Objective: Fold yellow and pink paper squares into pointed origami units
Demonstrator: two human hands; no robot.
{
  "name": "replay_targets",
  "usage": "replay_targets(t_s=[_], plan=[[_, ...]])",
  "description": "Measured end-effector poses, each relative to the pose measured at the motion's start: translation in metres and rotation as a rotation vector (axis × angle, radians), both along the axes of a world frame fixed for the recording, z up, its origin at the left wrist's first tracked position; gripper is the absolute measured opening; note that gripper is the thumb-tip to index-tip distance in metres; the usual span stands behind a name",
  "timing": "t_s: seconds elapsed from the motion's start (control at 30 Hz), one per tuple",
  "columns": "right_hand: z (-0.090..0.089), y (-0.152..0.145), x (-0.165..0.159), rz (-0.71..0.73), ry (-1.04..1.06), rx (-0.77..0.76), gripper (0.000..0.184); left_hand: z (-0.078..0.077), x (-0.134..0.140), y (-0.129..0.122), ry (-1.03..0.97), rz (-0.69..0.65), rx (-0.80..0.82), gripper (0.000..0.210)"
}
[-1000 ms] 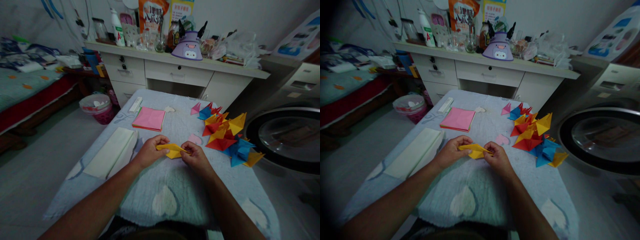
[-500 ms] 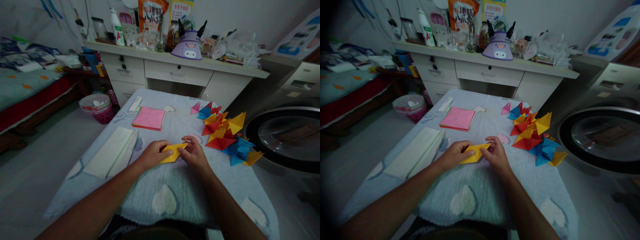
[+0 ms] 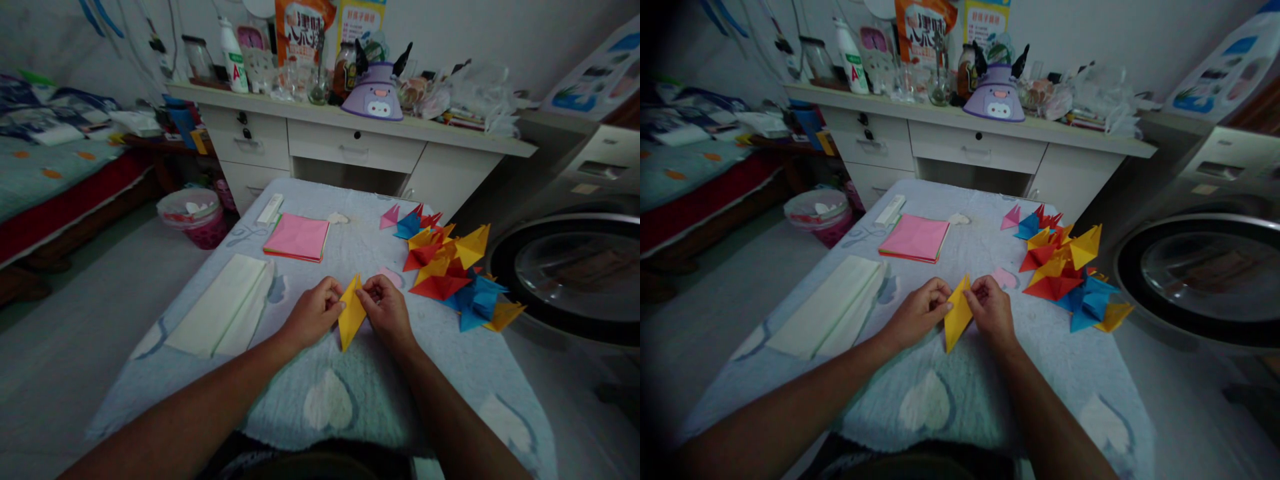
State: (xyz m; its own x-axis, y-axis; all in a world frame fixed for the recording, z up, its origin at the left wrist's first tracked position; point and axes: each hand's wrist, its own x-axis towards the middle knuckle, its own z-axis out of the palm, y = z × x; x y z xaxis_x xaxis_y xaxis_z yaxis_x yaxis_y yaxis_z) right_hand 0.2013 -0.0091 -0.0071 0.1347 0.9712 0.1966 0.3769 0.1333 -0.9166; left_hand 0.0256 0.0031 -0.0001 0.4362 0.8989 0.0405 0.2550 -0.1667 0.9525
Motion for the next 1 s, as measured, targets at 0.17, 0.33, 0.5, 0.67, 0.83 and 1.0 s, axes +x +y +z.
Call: replay_targets(t_s=[0.17, 0.33, 0.5, 0.67, 0.83, 1.0], plan=[[0.000, 0.003, 0.001, 0.056, -0.412, 0.062, 0.006, -0.002, -0.001, -0.003, 0.384, 0.050, 0.337, 0.019], [-0.001, 0.003, 0.004, 0.092, -0.705, 0.023, 0.017, 0.000, -0.003, -0.003, 0.537, 0.007, 0.557, 0.015], [0.001, -0.004, 0.010, 0.133, -0.773, 0.071, 0.030, -0.005, -0.003, -0.003, 0.574, -0.184, 0.716, 0.016], [0.003, -0.010, 0.012, 0.242, -0.834, 0.060, 0.034, -0.009, -0.002, -0.007, 0.598, -0.267, 0.767, 0.019], [0.003, -0.010, 0.015, 0.287, -0.915, 0.044, 0.039, -0.005, -0.002, -0.011, 0.654, -0.298, 0.779, 0.021], [0.005, -0.010, 0.014, 0.260, -0.960, 0.032, 0.041, -0.003, -0.002, -0.013, 0.708, -0.311, 0.817, 0.020]])
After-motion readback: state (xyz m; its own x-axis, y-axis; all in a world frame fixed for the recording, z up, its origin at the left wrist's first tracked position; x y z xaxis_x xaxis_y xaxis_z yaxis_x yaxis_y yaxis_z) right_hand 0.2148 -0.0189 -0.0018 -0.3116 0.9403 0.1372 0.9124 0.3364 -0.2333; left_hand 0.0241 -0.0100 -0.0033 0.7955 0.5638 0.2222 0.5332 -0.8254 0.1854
